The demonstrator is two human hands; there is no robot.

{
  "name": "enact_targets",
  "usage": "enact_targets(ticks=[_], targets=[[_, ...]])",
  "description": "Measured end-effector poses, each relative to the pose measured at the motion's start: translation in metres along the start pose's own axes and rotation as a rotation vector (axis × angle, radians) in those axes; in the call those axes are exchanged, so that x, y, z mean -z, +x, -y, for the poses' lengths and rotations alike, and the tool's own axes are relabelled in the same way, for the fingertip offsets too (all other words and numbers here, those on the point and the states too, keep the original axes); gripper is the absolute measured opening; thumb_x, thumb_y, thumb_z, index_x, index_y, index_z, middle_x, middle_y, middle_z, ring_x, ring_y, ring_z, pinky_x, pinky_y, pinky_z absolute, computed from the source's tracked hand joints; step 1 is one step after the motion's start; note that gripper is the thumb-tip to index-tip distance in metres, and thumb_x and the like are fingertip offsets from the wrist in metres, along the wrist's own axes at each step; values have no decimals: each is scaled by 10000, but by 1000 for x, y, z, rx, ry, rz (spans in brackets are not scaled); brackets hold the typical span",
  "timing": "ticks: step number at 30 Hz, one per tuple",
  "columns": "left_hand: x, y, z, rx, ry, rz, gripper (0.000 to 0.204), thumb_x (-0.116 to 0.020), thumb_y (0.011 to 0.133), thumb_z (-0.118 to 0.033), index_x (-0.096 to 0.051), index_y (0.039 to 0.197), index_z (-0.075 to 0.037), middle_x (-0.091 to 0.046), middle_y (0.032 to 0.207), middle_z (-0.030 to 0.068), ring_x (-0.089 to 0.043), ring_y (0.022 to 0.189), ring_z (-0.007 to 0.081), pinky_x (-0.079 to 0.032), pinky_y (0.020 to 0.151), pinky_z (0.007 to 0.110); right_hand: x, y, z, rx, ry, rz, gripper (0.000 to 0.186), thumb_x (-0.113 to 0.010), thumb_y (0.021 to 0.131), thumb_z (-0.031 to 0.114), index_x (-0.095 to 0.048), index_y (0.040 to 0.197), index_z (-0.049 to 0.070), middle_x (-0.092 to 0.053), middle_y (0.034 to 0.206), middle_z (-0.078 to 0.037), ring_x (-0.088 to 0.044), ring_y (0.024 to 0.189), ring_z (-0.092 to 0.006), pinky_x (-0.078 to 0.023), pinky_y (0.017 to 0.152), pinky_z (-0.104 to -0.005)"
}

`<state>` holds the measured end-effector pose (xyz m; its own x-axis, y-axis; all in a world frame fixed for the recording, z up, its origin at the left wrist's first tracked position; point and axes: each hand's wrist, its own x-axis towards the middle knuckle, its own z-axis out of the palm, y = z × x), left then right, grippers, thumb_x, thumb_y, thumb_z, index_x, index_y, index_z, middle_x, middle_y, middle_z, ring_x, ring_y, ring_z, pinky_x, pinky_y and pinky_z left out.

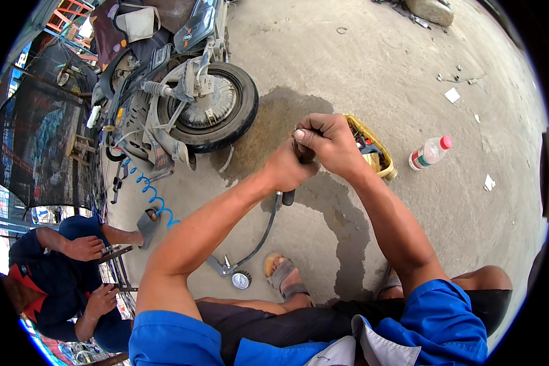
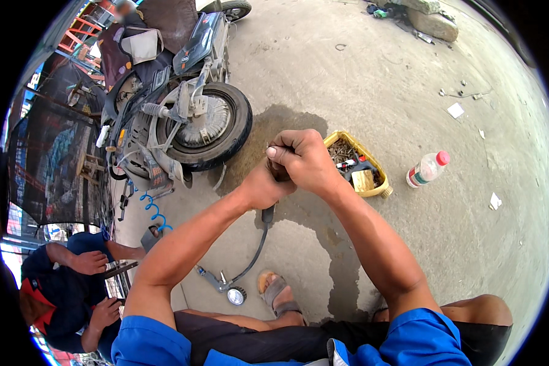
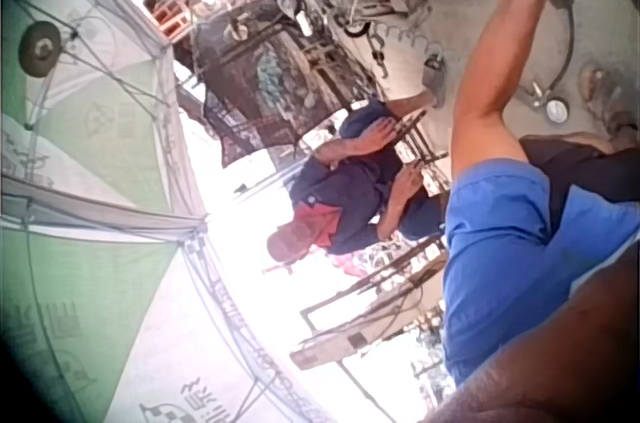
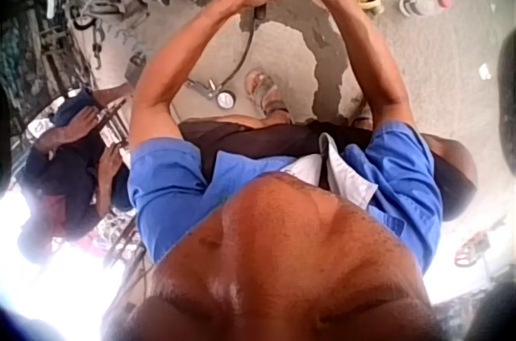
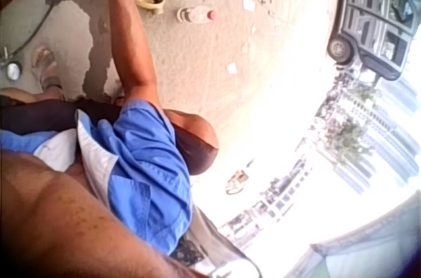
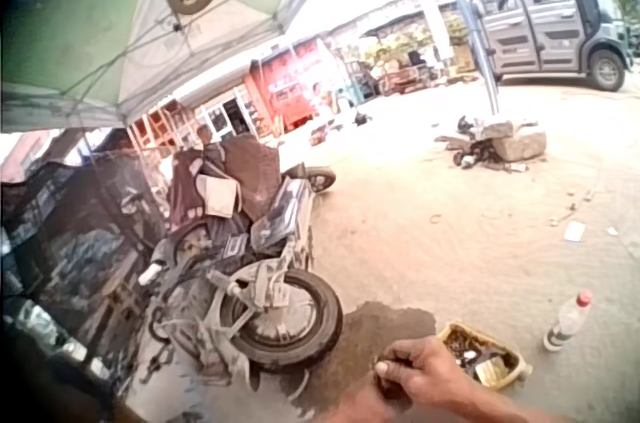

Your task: The person works on a motorcycle tire, using a screwdriver to remove a nail from the tread. They then retrieve a tube of glue from a yellow tool tray and apply it to the screwdriver tip before inserting it into the puncture hole to seal the tire.

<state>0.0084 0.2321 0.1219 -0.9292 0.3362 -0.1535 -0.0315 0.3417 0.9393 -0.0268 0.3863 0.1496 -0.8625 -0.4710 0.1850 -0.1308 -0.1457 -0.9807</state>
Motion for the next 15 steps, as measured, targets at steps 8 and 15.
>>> enact_targets(ticks=[8,15], targets=[[-4,0,-5,-192,115,-224,81,-606,875,-48,-645,839,13,-670,746,66,-584,726,98,-474,634,317,-9,-4,3,155,-286,-112,105,-644,940,38,-672,919,-61,-673,704,-89,-594,666,-97,-513,628,-293],[6,4,4,59,171,-228,95,-610,881,-37,-596,795,1,-627,766,0,-542,752,55,-453,644,280,4,4,-6,89,-61,-19,247,-591,1013,155,-705,1044,-61,-697,796,-17,-586,735,-83,-510,669,-274]])
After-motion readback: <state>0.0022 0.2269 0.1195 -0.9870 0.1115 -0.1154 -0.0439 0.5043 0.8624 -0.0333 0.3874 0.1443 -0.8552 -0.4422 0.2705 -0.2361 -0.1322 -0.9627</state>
